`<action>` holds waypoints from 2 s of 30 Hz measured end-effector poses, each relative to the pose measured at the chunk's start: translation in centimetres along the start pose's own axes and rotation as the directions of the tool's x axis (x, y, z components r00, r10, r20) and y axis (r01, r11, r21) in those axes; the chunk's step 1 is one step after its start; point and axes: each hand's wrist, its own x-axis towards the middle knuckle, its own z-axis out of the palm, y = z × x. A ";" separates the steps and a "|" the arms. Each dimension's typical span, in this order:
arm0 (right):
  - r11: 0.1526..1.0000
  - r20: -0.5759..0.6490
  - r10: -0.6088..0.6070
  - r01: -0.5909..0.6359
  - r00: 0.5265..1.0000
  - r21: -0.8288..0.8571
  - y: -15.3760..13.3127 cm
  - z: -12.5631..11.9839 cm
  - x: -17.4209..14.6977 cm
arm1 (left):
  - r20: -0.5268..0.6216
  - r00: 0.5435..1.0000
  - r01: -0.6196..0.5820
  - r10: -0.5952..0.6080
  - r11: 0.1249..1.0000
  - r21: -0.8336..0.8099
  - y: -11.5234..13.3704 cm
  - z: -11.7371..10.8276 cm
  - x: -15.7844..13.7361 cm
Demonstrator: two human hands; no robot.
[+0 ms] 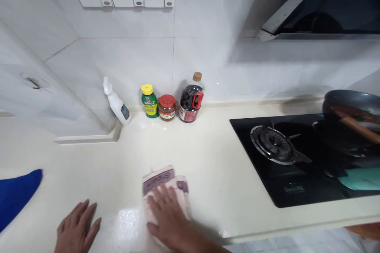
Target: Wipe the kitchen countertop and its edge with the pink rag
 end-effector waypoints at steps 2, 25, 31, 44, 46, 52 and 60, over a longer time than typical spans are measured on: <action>0.985 0.034 -0.169 0.168 0.985 0.042 -1.5 -0.2 2.7 | 0.024 0.999 0.025 -0.025 1.000 -0.008 0.1 -0.1 0.1; 0.533 -0.485 0.645 -0.802 0.591 -0.269 12.2 0.3 -15.3 | 0.082 0.994 0.082 -0.079 0.996 -0.034 1.6 -1.3 1.0; 0.971 -0.094 0.174 -0.187 0.980 -0.148 2.7 1.0 -5.6 | 0.052 0.997 0.062 -0.061 0.998 -0.027 1.5 -1.2 0.8; 0.840 -0.441 0.212 -0.393 0.872 -0.374 18.1 -2.3 -13.0 | -0.082 0.996 -0.034 0.034 0.999 0.003 0.5 -0.1 -0.3; 0.763 -0.538 0.311 -0.544 0.783 -0.350 20.0 -2.8 -11.2 | -0.089 0.996 -0.028 0.027 1.000 -0.003 0.3 0.1 -0.4; 0.666 -0.541 0.456 -0.674 0.707 -0.320 19.8 -6.1 1.5 | -0.081 0.997 -0.005 0.004 1.000 -0.012 0.4 -0.1 -0.7; 0.824 -0.214 0.353 -0.411 0.911 -0.390 12.6 -8.2 17.9 | -0.179 0.979 -0.091 0.102 0.994 0.065 1.0 -1.2 -0.7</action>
